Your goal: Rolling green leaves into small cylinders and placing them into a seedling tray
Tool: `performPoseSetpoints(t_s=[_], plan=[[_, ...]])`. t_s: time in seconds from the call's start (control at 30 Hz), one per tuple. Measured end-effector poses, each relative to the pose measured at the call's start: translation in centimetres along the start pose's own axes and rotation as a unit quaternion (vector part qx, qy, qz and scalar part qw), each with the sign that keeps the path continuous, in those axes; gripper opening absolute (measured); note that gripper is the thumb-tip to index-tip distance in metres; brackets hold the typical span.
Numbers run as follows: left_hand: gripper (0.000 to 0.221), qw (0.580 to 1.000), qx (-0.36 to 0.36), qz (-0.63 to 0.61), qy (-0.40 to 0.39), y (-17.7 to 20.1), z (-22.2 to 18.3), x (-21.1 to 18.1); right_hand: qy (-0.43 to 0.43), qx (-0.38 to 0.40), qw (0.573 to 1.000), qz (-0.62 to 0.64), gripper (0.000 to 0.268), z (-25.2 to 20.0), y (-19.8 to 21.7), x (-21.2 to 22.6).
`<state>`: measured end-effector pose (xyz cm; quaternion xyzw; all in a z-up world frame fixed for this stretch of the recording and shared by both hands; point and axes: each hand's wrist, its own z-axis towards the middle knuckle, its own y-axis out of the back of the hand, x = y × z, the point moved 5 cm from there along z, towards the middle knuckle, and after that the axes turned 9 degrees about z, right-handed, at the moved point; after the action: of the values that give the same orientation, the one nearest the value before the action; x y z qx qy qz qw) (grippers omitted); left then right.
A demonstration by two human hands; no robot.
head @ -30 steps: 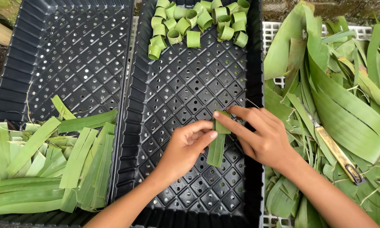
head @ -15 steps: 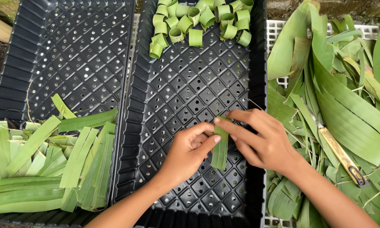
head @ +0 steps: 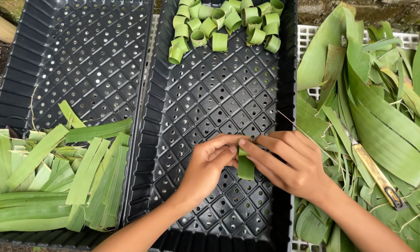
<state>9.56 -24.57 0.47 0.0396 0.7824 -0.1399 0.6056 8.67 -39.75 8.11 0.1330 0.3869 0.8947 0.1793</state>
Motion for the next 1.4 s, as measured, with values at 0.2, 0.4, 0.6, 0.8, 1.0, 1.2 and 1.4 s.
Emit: performPoseSetpoints(t_s=[0.2,0.4,0.6,0.8,1.0,1.2,1.4], plan=[[0.032,0.998,-0.009,-0.057,0.025,-0.2,-0.4,-1.8,0.005,0.028,0.999,-0.014,0.030,-0.2,-0.2,0.2],[0.034,0.998,-0.061,-0.031,-0.001,0.4,-0.2,-1.0,-0.009,0.064,0.997,0.029,0.057,-0.8,-1.1,-0.1],[0.030,0.987,-0.094,0.088,-0.099,0.1,-0.8,-0.8,-0.081,0.003,0.978,0.192,0.031,0.0,-1.0,-0.5],[0.031,0.950,-0.078,0.192,-0.232,-0.8,-2.4,-3.6,-0.280,-0.042,0.912,0.298,0.037,-0.9,-1.3,-1.7],[0.031,0.904,-0.091,0.270,-0.320,-1.0,-3.0,-4.4,-0.406,-0.050,0.824,0.391,0.020,-2.8,-2.5,-2.4],[0.019,0.900,-0.139,0.281,-0.303,-0.9,-3.6,-5.5,-0.445,-0.099,0.774,0.440,0.012,-3.9,-2.9,-2.7],[0.014,0.916,-0.066,0.238,-0.316,-1.4,-3.4,-5.3,-0.465,-0.102,0.719,0.507,0.014,-4.2,-3.3,-2.7]])
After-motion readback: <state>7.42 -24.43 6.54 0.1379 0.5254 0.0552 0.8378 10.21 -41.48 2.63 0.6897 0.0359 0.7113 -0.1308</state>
